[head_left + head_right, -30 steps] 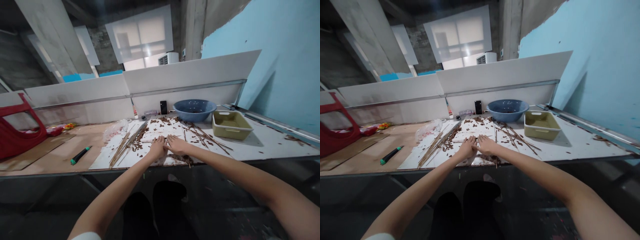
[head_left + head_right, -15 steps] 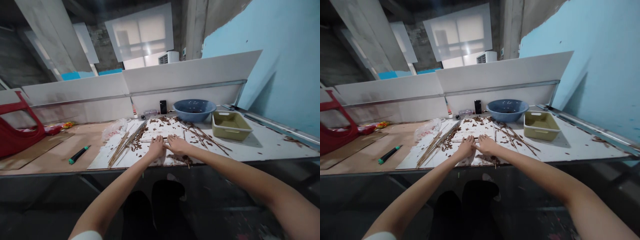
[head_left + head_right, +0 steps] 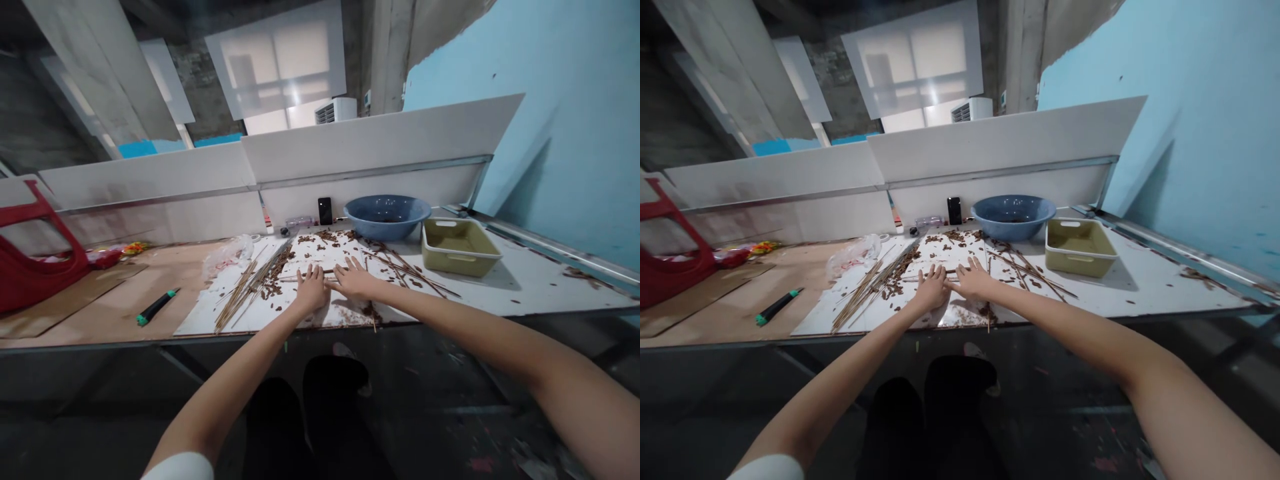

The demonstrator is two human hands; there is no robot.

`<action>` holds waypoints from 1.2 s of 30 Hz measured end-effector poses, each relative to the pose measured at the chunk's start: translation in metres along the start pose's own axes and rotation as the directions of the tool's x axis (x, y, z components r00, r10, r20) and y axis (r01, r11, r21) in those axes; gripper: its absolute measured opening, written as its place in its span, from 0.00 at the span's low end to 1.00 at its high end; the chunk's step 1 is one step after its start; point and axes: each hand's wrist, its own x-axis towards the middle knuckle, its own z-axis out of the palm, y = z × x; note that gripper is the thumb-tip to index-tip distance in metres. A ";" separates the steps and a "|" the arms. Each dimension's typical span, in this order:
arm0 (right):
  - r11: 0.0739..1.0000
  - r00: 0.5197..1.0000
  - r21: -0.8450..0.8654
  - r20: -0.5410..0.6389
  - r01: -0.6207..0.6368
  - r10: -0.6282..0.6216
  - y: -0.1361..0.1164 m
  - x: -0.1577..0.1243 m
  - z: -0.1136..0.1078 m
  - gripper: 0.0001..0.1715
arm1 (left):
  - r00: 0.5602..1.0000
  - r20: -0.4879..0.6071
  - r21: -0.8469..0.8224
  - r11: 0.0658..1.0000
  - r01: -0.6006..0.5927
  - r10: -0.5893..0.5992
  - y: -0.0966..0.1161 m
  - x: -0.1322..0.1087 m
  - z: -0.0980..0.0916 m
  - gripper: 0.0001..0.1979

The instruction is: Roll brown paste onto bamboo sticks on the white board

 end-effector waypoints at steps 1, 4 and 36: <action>1.000 1.000 0.003 0.002 -0.024 0.024 0.000 0.005 -0.002 0.45 | 1.000 -0.006 -0.012 1.000 0.017 -0.017 0.002 0.004 -0.003 0.39; 0.994 0.994 0.026 0.020 -0.109 0.108 0.001 0.015 -0.007 0.48 | 0.998 -0.014 -0.061 0.996 0.068 -0.069 0.006 0.013 -0.011 0.37; 0.987 0.996 -0.150 0.066 0.065 -0.056 -0.016 0.015 0.000 0.37 | 0.988 0.154 -0.047 0.998 0.040 -0.032 0.012 0.008 -0.014 0.38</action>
